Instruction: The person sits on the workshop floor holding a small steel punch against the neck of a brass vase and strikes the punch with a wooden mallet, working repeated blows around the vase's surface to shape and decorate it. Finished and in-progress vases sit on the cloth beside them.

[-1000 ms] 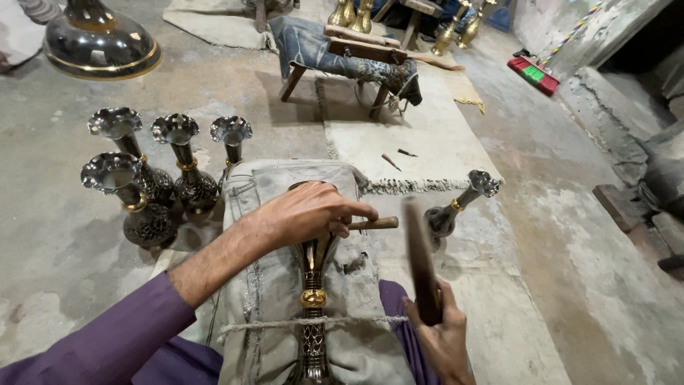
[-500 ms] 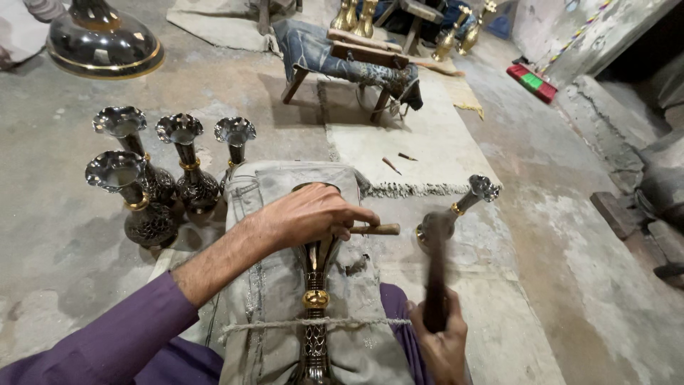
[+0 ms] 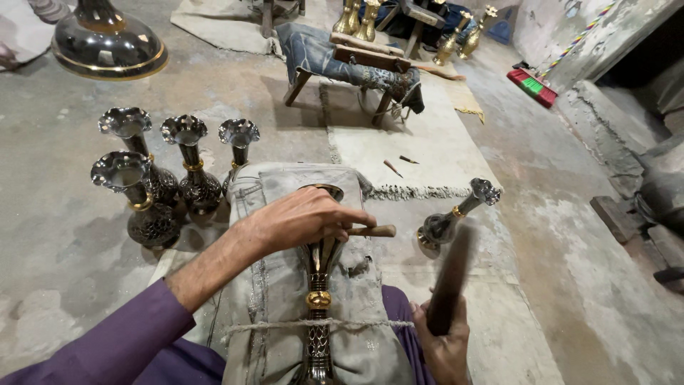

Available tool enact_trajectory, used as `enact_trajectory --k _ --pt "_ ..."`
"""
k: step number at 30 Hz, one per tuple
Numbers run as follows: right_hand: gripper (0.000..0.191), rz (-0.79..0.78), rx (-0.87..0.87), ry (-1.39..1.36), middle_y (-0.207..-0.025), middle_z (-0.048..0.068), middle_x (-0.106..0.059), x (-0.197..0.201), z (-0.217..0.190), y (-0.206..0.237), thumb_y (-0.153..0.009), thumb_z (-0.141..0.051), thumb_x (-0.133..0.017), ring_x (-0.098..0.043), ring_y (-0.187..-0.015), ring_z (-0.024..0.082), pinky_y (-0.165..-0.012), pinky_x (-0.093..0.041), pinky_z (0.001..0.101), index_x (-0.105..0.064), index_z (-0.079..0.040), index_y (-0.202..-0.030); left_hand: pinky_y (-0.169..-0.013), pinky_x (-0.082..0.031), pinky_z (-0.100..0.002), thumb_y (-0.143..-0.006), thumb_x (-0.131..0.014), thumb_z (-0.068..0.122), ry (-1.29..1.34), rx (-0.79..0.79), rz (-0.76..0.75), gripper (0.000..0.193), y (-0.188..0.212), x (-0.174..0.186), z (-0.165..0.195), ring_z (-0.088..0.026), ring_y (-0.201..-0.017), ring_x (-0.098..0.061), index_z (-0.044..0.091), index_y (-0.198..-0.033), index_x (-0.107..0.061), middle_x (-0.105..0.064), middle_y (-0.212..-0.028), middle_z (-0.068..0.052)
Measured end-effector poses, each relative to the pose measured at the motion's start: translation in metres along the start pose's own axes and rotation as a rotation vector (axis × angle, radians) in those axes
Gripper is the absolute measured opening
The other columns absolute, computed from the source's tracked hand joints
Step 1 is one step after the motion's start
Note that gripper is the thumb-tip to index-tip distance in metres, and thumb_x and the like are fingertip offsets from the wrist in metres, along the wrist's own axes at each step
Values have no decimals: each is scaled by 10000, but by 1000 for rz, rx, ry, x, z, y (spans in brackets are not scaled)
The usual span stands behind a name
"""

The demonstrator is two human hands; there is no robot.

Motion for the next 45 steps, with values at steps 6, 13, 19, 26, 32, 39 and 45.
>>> enact_trajectory --k 6,13,19,26,32,39,45 --pt "393 -5 -40 192 -813 116 -641 1 -3 -2 -869 -82 -769 -615 -736 169 -663 -520 315 -601 30 -1206 -639 -550 -395 -915 -678 218 4 -7 16 431 -1 0 -1 -182 -676 -681 342 -1327 -649 -779 -858 9" --pt "459 -38 -53 337 -784 99 -696 5 -3 -9 -841 -127 -786 -636 -658 193 -592 -523 321 -586 15 -1229 -593 -541 -378 -923 -656 205 26 3 16 449 1 -3 -7 -164 -645 -675 336 -1352 -638 -767 -817 -13" --pt "416 -46 141 384 -776 68 -695 3 -22 -11 -828 -147 -785 -682 -637 157 -565 -536 302 -592 -1 -1167 -561 -571 -372 -940 -643 230 47 31 22 448 10 -6 -17 -177 -586 -666 340 -1373 -624 -763 -824 7" --pt "372 -36 114 432 -774 143 -705 5 -35 -18 -825 -176 -819 -691 -654 225 -598 -557 381 -610 -100 -1124 -603 -605 -371 -924 -658 227 158 -2 148 443 21 -2 -21 -136 -613 -722 271 -1364 -627 -805 -878 33" --pt "507 -137 170 581 -777 93 -734 -3 -56 -30 -772 -113 -835 -746 -702 196 -630 -550 339 -615 -67 -1227 -618 -617 -354 -903 -680 196 70 -3 257 478 20 3 -17 -170 -677 -742 265 -1373 -625 -809 -956 2" --pt "800 -193 -231 -328 -906 39 -679 -8 -6 -8 -621 1 -780 -705 -843 163 -742 -630 367 -469 -139 -1344 -748 -682 -368 -902 -705 153 427 186 405 566 14 0 -36 -205 -861 -803 239 -1433 -530 -800 -1009 -96" --pt "491 -600 -155 -414 -967 117 -687 -60 26 7 -853 14 -821 -704 -980 219 -908 -578 397 -517 75 -1234 -761 -676 -381 -902 -725 126 326 274 203 460 -15 -12 -47 -190 -854 -798 220 -1334 -597 -803 -1001 -73"
Point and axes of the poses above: each hand's wrist, its own y-axis away from the middle knuckle, its own x-axis out of the back of the hand, z = x × y, the point moved 8 cm from there along -y, towards the middle knuckle
